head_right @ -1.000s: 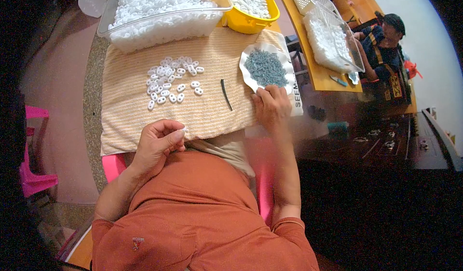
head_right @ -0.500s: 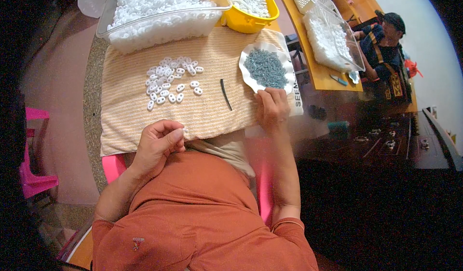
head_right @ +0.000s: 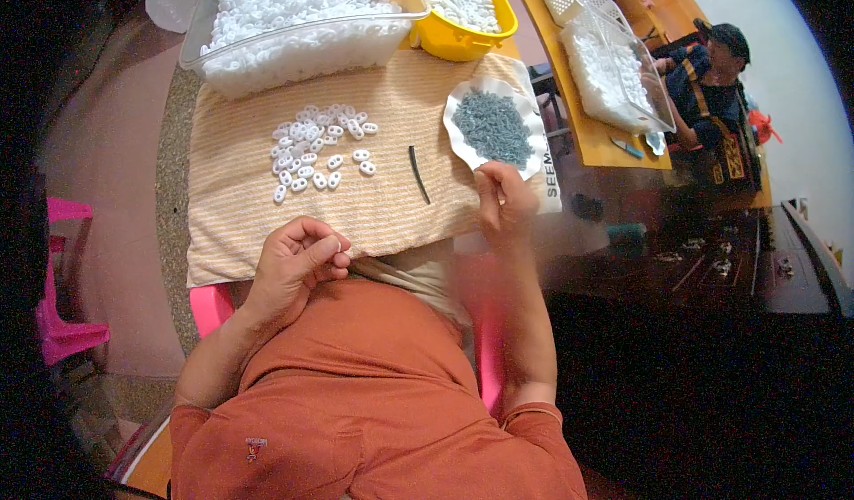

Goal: Assembling small white plastic components by hand at a manufacturing workstation.

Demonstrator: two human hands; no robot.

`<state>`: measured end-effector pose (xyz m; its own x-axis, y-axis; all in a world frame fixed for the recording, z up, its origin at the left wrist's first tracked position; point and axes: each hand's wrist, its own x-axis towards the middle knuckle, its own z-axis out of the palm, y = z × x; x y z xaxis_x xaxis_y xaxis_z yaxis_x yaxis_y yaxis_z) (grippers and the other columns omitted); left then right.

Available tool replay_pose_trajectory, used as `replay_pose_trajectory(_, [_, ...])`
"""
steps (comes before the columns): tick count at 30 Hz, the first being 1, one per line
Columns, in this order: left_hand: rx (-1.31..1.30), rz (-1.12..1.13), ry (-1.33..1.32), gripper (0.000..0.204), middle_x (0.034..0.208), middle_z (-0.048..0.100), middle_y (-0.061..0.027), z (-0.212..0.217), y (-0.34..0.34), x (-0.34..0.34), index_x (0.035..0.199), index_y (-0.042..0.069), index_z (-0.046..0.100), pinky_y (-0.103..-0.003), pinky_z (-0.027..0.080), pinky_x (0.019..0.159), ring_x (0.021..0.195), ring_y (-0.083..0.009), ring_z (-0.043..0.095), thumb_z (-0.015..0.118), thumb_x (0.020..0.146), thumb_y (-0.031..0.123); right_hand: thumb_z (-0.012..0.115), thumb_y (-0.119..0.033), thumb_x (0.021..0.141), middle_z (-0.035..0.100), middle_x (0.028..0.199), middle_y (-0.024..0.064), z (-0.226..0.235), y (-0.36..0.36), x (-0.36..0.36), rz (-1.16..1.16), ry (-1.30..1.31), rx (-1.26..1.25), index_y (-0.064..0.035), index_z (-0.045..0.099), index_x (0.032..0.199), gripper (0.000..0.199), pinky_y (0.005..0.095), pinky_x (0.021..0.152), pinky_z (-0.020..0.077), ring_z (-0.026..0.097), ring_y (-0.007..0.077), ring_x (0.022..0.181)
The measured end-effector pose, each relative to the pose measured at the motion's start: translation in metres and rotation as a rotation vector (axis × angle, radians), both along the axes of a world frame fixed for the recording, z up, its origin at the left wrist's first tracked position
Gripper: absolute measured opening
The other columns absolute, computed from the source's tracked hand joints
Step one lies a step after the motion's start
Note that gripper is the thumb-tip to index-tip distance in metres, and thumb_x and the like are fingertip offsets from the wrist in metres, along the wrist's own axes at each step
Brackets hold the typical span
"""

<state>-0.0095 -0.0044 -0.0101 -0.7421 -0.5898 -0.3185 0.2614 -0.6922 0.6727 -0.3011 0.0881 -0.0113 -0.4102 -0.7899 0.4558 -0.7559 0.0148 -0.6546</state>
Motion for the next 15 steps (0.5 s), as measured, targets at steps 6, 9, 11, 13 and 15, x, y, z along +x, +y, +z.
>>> replay_pose_trajectory(6, [-0.040, -0.004, 0.017, 0.010, 0.090, 0.066, -0.0075, -0.003, 0.002, -0.001, 0.097, 0.002, 0.061, -0.026, 0.056, 0.070, 0.078, -0.0121, 0.065, 0.063, 0.089, 0.007, 0.058, 0.003, 0.088, 0.063, 0.089, 0.0096, 0.025, -0.002, 0.068, 0.282, -0.697, 0.092, 0.0046, 0.062, 0.093, 0.006, 0.0249, 0.072, 0.0501, 0.061, 0.0129, 0.078])
replay_pose_trajectory(9, [-0.036, -0.023, 0.017, 0.011, 0.088, 0.066, -0.0075, -0.003, 0.002, 0.000, 0.098, 0.000, 0.061, -0.026, 0.056, 0.070, 0.077, -0.0125, 0.065, 0.063, 0.089, 0.006, 0.059, 0.001, 0.089, 0.062, 0.091, 0.0103, 0.016, -0.003, 0.093, 0.449, -0.870, 0.179, 0.0041, 0.061, 0.093, 0.006, 0.0257, 0.071, 0.0506, 0.060, 0.0136, 0.078])
replay_pose_trajectory(11, [-0.034, -0.039, 0.024, 0.011, 0.088, 0.066, -0.0077, -0.003, 0.002, 0.001, 0.098, 0.000, 0.061, -0.026, 0.056, 0.069, 0.077, -0.0128, 0.065, 0.063, 0.089, 0.005, 0.059, -0.001, 0.090, 0.062, 0.091, 0.0096, 0.018, -0.003, 0.106, 0.462, -0.880, 0.255, 0.0037, 0.061, 0.094, 0.006, 0.0259, 0.071, 0.0505, 0.060, 0.0133, 0.078])
replay_pose_trajectory(13, [-0.056, -0.065, 0.007, 0.012, 0.088, 0.066, -0.0086, -0.003, 0.002, 0.001, 0.099, -0.002, 0.061, -0.025, 0.055, 0.070, 0.078, -0.0132, 0.064, 0.062, 0.089, 0.005, 0.059, -0.003, 0.091, 0.061, 0.091, 0.0088, 0.019, -0.005, 0.118, 0.440, -1.065, 0.268, 0.0033, 0.061, 0.094, 0.007, 0.0258, 0.071, 0.0505, 0.060, 0.0128, 0.078])
replay_pose_trajectory(15, [-0.074, -0.051, 0.010, 0.013, 0.089, 0.066, -0.0091, -0.005, 0.002, 0.002, 0.100, -0.003, 0.061, -0.025, 0.055, 0.071, 0.078, -0.0133, 0.064, 0.062, 0.089, 0.004, 0.060, -0.004, 0.091, 0.061, 0.092, 0.0083, 0.019, -0.007, 0.124, 0.440, -1.086, 0.269, 0.0032, 0.061, 0.094, 0.008, 0.0257, 0.072, 0.0503, 0.060, 0.0124, 0.079])
